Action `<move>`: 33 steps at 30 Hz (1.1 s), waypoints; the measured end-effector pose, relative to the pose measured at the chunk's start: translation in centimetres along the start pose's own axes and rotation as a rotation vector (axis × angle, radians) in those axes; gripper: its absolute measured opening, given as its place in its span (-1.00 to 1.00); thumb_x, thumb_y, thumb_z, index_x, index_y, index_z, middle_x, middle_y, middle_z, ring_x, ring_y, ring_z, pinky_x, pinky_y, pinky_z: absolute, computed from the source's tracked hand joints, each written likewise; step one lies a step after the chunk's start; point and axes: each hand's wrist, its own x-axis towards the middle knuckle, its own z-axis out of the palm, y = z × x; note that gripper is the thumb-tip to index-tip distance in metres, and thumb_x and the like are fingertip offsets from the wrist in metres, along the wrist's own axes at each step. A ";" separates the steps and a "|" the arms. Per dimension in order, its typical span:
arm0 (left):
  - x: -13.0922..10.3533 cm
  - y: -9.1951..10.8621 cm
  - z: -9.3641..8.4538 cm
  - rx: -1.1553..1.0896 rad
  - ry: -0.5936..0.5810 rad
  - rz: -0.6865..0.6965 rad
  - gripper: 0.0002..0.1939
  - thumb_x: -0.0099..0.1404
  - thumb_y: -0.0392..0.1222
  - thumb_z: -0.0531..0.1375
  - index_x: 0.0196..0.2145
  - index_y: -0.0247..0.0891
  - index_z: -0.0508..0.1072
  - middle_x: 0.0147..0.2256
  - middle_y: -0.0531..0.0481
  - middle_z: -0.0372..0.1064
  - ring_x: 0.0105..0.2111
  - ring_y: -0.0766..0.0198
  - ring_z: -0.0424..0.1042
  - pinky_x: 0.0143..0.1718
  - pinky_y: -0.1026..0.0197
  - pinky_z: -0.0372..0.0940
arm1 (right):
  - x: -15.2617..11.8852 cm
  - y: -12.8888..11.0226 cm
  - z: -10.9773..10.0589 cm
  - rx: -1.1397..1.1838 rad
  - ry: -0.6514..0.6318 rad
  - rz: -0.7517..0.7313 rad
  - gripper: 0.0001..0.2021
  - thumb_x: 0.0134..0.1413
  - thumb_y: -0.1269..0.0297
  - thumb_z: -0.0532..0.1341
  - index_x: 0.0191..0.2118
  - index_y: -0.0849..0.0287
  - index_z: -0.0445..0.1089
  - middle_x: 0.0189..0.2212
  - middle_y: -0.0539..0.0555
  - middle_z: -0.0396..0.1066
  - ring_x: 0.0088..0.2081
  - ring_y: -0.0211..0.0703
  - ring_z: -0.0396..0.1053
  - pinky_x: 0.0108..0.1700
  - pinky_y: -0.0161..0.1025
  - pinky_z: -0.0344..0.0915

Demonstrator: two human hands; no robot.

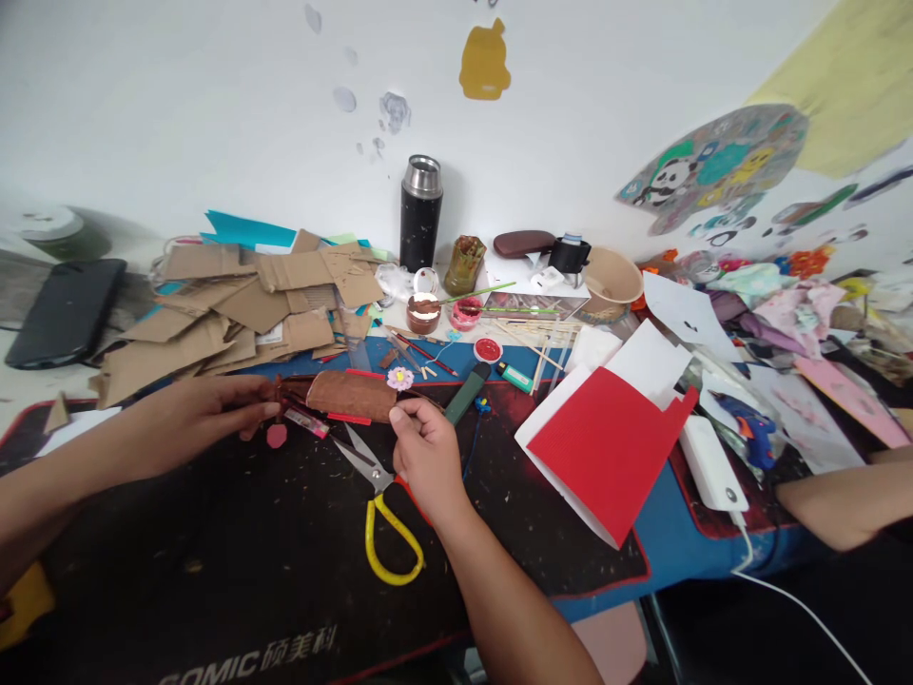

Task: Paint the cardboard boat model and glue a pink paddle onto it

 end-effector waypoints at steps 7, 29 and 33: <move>0.0 0.3 -0.2 0.031 -0.011 -0.007 -0.46 0.40 0.36 -0.01 -0.33 -0.11 0.49 -0.45 0.08 0.45 -0.43 0.14 0.39 -0.32 0.16 0.17 | -0.1 0.0 0.0 -0.008 0.002 0.002 -0.61 0.16 -0.11 0.45 -0.29 0.10 0.40 -0.76 -0.31 0.02 -0.77 -0.43 -0.09 -0.70 -0.42 -0.15; 0.0 -0.3 0.0 -0.023 -0.063 0.013 -0.47 0.47 0.32 0.00 -0.22 -0.15 0.53 -0.40 0.07 0.50 -0.39 0.15 0.41 -0.28 0.17 0.20 | 0.3 -0.7 -0.2 -0.037 -0.011 -0.008 -0.62 0.17 -0.09 0.43 -0.29 0.11 0.40 -0.77 -0.30 0.05 -0.78 -0.43 -0.08 -0.70 -0.42 -0.16; -0.1 -0.5 0.3 -0.015 -0.048 0.018 -0.46 0.46 0.34 0.02 -0.29 -0.15 0.52 -0.41 0.06 0.50 -0.38 0.14 0.43 -0.28 0.17 0.23 | 0.4 -0.8 -0.3 -0.034 0.001 -0.006 -0.61 0.15 -0.11 0.44 -0.29 0.11 0.41 -0.77 -0.31 0.03 -0.77 -0.43 -0.09 -0.70 -0.41 -0.16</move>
